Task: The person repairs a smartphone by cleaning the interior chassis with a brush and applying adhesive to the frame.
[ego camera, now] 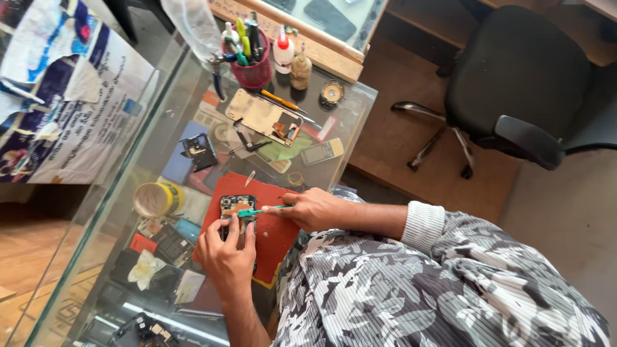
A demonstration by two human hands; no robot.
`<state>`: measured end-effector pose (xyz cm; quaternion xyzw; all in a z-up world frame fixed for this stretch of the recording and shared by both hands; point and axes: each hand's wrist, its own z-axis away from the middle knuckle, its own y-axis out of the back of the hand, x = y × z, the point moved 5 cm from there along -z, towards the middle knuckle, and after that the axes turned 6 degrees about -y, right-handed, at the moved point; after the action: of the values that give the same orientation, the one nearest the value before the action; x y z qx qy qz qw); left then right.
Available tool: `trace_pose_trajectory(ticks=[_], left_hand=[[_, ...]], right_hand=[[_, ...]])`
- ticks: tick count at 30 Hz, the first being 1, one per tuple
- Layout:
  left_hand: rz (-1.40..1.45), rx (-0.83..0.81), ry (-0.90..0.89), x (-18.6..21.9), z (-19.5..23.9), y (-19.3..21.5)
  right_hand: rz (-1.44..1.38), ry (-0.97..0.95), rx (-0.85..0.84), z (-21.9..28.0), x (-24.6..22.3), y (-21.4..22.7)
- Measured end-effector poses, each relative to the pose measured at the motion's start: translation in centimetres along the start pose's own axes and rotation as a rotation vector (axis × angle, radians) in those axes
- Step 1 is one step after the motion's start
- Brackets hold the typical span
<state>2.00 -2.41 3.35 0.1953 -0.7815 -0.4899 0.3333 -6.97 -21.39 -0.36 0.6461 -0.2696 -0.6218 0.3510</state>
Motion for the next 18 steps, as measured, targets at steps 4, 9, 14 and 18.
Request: trace_pose_trajectory(ticks=[4,9,14,18], left_hand=[[-0.003,0.065,-0.014,-0.5,-0.2,-0.7],[0.033,0.162,0.023,-1.0,0.2,-1.2],[0.194,0.145,0.115,-2.6,0.0,-1.8],[0.283,0.117,0.165,-3.5,0.0,-2.2]], right_hand=[[-0.026,0.002,0.024,0.1,0.1,0.0],[0.002,-0.031,-0.028,-0.2,0.2,-0.3],[-0.008,-0.023,-0.035,-0.4,0.1,-0.3],[0.003,-0.029,-0.052,-0.5,0.3,-0.4]])
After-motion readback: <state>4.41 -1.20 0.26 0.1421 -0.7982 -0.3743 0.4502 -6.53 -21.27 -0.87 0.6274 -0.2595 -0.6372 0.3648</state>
